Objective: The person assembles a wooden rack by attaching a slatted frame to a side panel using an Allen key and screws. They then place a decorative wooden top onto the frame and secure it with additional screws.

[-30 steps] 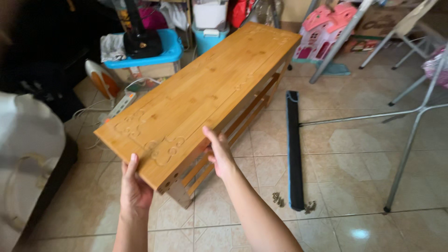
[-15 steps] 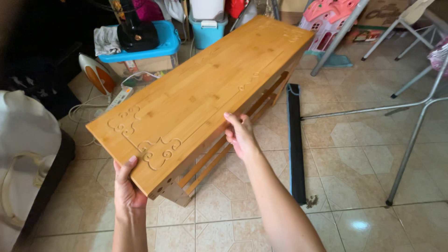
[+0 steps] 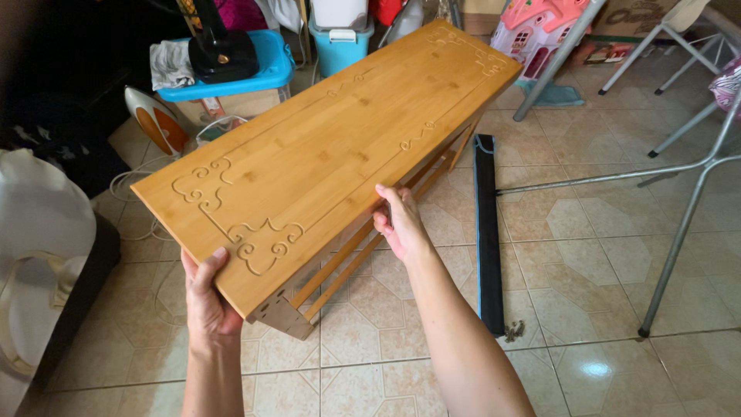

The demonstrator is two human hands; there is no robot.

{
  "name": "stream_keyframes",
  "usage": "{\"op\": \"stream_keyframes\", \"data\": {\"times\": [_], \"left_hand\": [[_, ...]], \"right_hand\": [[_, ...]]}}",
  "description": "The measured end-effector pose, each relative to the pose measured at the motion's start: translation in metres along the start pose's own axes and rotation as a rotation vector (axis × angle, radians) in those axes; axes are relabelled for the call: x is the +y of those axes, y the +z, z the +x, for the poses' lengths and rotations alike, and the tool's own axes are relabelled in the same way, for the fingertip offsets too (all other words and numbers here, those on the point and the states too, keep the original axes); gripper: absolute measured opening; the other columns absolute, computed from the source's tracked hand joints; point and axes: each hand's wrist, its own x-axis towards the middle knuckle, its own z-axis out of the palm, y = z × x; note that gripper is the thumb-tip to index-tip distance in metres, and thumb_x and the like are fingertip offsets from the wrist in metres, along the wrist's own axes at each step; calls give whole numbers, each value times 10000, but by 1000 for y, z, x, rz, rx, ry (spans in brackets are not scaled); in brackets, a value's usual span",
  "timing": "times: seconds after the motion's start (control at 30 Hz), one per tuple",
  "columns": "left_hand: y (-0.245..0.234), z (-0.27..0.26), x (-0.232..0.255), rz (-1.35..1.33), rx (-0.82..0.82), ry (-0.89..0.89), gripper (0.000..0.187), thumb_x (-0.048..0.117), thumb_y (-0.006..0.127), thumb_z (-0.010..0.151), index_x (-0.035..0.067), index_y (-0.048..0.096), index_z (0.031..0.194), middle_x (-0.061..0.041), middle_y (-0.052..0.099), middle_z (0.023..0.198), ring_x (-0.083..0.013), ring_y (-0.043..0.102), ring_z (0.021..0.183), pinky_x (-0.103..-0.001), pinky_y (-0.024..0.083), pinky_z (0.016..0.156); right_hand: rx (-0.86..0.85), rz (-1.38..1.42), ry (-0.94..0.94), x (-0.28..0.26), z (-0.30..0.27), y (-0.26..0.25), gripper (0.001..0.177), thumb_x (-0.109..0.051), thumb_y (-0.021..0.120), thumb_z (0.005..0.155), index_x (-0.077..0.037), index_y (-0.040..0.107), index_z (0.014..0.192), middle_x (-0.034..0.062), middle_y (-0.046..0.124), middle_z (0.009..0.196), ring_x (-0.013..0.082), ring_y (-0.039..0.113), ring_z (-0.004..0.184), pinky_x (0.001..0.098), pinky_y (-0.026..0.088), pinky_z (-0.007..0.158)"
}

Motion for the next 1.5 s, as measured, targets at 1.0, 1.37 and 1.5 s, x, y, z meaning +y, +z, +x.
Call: {"op": "stream_keyframes", "data": {"times": [1.0,1.37,1.5], "left_hand": [[78,51,31,1677,53,600,809,270,855,858,194,443,1550,-242,286,1668,-463,215,1576,-659,284,1232],[347,198,-52,1784,-483,86,719,424,817,797,220,536,1427,-170,299,1624,-388,229,1515,-644,286,1129],[406,249,-58,1820,-581,-51,753,424,818,786,211,507,1438,-155,305,1617,-361,235,1506,-618,297,1128]], "right_hand": [[529,-122,132,-65,99,-96,621,-560,773,830,-111,588,1216,5,483,746,48,255,414,206,190,366],[354,-7,197,-239,135,-94,120,-211,709,994,-139,616,1014,-49,481,647,71,268,432,256,208,393],[387,-48,236,-299,160,-84,164,-230,637,1008,-135,677,1135,-90,378,574,61,280,438,246,252,406]]}}
